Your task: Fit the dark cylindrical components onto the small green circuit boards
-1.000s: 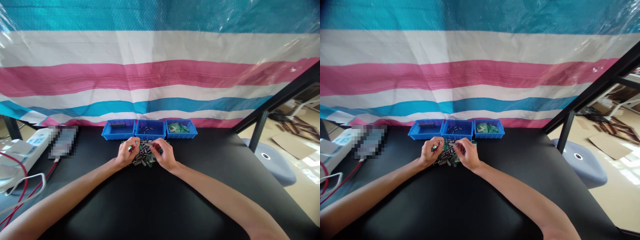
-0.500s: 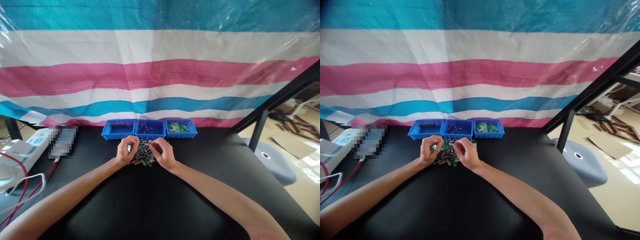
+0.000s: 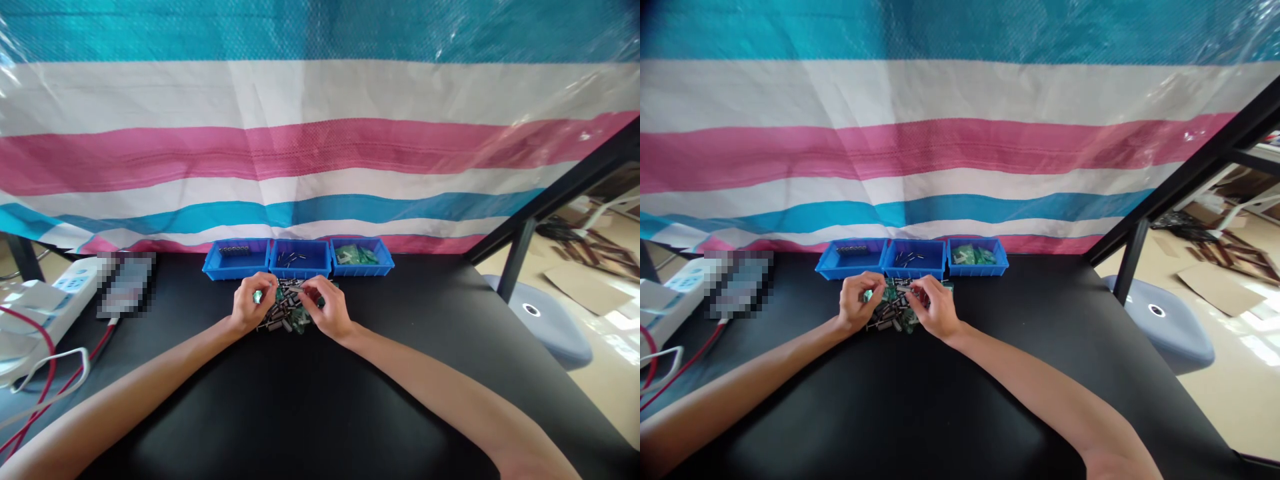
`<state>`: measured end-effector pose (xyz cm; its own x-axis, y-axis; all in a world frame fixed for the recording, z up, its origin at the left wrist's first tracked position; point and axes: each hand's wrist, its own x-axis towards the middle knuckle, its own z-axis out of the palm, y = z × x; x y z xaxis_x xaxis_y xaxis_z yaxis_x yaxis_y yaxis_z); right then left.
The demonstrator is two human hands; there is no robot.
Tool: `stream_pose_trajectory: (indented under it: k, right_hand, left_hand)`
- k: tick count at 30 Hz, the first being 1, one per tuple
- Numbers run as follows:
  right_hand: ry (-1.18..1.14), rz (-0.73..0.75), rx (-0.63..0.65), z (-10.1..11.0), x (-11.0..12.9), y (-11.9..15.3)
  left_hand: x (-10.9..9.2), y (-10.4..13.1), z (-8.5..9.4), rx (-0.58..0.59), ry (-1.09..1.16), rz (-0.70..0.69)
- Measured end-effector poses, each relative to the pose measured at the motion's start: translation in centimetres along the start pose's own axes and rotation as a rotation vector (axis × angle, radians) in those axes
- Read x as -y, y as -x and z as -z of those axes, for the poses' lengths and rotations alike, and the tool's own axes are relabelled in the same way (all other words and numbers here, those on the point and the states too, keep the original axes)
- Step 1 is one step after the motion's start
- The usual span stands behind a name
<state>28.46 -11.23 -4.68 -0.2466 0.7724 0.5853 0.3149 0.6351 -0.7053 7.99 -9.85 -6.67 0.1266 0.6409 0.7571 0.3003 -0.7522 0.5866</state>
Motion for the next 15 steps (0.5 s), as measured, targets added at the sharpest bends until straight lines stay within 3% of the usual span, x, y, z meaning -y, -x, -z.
stream_pose_trajectory:
  k: [15]
  right_hand:
    - [-0.008,0.006,0.0,-0.11,-0.17,0.05]
  left_hand:
    - [-0.5,-0.55,0.43,0.023,-0.082,0.075]
